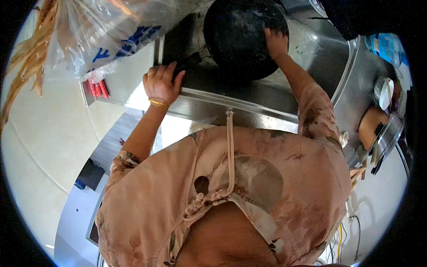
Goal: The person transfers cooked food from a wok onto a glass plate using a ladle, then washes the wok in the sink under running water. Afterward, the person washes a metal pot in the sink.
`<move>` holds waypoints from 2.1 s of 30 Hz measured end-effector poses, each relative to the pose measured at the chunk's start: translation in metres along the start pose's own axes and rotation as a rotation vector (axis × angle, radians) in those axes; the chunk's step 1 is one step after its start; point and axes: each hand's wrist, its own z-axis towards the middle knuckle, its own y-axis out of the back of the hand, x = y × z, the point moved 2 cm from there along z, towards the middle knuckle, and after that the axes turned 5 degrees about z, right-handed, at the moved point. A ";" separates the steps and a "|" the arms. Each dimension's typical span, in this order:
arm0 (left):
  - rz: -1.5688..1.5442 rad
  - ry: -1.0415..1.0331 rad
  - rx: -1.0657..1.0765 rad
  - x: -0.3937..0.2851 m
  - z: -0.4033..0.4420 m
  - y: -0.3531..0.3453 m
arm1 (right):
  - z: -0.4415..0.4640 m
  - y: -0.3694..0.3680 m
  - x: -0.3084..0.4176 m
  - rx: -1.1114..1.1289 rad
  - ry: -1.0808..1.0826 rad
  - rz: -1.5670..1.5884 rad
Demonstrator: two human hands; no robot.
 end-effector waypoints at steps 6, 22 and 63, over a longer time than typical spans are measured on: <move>-0.017 -0.012 -0.011 -0.001 0.000 0.001 | -0.083 -0.004 0.067 0.443 0.080 0.895; -0.009 -0.033 0.011 -0.002 0.003 -0.001 | -0.048 0.049 0.132 -0.035 0.301 1.489; -0.043 0.000 -0.006 -0.002 0.001 0.002 | -0.061 0.013 0.071 0.625 0.025 0.444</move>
